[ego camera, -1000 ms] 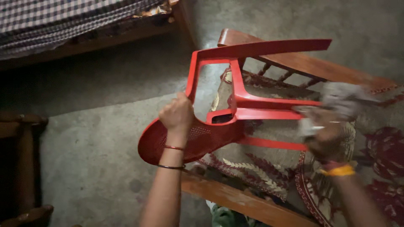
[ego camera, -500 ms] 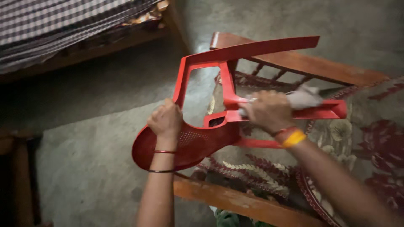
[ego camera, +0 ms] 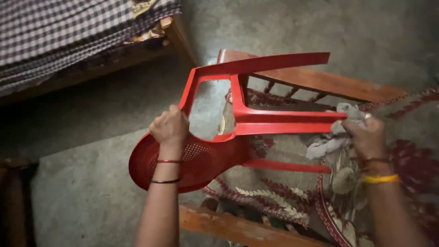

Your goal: The person wipes a dark plastic chair with a cloth, then wipes a wooden chair with a patterned cushion, and finally wipes a small red plastic chair. The person moves the chairs to different positions while cleaning them.

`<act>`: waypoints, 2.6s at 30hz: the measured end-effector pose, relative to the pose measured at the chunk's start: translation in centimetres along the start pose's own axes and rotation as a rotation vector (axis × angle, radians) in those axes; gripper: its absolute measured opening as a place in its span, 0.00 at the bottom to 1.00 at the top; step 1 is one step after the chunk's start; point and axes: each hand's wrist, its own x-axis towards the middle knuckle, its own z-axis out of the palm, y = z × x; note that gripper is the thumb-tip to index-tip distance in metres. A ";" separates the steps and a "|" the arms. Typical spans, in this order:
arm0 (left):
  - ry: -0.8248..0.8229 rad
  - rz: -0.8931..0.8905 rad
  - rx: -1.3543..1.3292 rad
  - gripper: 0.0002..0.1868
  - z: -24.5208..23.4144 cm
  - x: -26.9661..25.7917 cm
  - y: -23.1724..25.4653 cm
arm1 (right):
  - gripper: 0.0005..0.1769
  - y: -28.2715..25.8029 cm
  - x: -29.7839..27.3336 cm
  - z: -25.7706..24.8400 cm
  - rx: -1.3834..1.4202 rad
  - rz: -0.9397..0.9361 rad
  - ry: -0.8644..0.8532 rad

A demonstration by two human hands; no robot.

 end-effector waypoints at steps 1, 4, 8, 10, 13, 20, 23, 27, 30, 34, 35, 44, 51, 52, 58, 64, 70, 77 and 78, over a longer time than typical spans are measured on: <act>-0.023 0.004 0.001 0.10 -0.2 0.1 -0.4 | 0.17 0.2 -0.9 0.8 0.233 -0.046 0.000; -0.126 -0.004 -0.042 0.10 -1.2 0.5 -1.8 | 0.21 -2.2 -3.3 2.6 0.064 0.023 0.293; -0.330 -0.088 -0.239 0.17 -1.3 0.8 -3.1 | 0.05 -10.1 -7.4 -0.1 -0.138 -0.453 0.232; -0.392 -0.077 -0.374 0.21 -1.1 -0.1 -1.9 | 0.06 -14.5 -9.2 -0.7 -0.086 -0.280 0.239; -0.642 -0.107 -0.579 0.25 -1.8 -1.5 3.0 | 0.12 -20.6 -10.3 1.5 0.005 0.121 0.240; -0.533 -0.173 -2.117 0.28 -10.1 -7.1 17.9 | 0.22 -14.2 -9.7 8.8 -0.166 -0.551 0.255; -0.189 0.050 -1.587 0.41 -12.6 -6.8 21.1 | 0.16 -7.9 -4.0 6.6 0.523 -0.251 0.263; 0.021 0.011 -1.349 0.48 -11.7 -3.1 23.8 | 0.16 -3.2 3.1 5.3 0.527 -0.245 0.267; 0.017 -0.034 -1.268 0.40 -9.3 -1.2 25.2 | 0.16 -2.5 8.1 6.1 0.363 -0.257 0.237; -0.226 -0.106 -1.282 0.30 -5.4 -0.5 26.4 | 0.16 -2.5 14.5 8.6 0.085 -0.285 0.198; -0.133 -0.079 -1.265 0.30 -4.5 -0.5 26.7 | 0.16 -2.8 16.2 9.3 0.008 -0.295 0.190; 0.050 -0.020 -1.218 0.32 -1.1 -1.6 27.7 | 0.16 -0.3 17.5 15.8 -0.452 -0.381 0.077; 0.058 -0.015 -1.203 0.33 -1.3 -1.6 27.5 | 0.17 3.0 13.7 19.6 -0.533 -0.433 -0.006; 0.073 -0.008 -1.199 0.34 -1.5 -1.2 27.4 | 0.17 2.7 13.4 19.7 -0.536 -0.454 -0.016; 0.031 -0.026 -1.220 0.33 -1.6 -1.3 27.2 | 0.18 2.7 15.2 20.1 -0.534 -0.487 0.008; 0.049 -0.019 -1.229 0.32 -1.2 -1.6 27.2 | 0.19 2.9 18.1 20.2 -0.564 -0.328 0.004; 0.101 0.016 -1.210 0.28 -0.6 -1.4 27.2 | 0.20 6.7 8.9 21.7 -0.563 -0.460 -0.098; 0.014 -0.033 -1.223 0.28 -1.3 -1.4 27.6 | 0.22 8.5 10.4 22.1 -0.579 -0.435 -0.085; 0.038 -0.015 -1.245 0.27 -1.4 -1.3 27.4 | 0.22 8.5 11.6 21.9 -0.583 -0.393 -0.045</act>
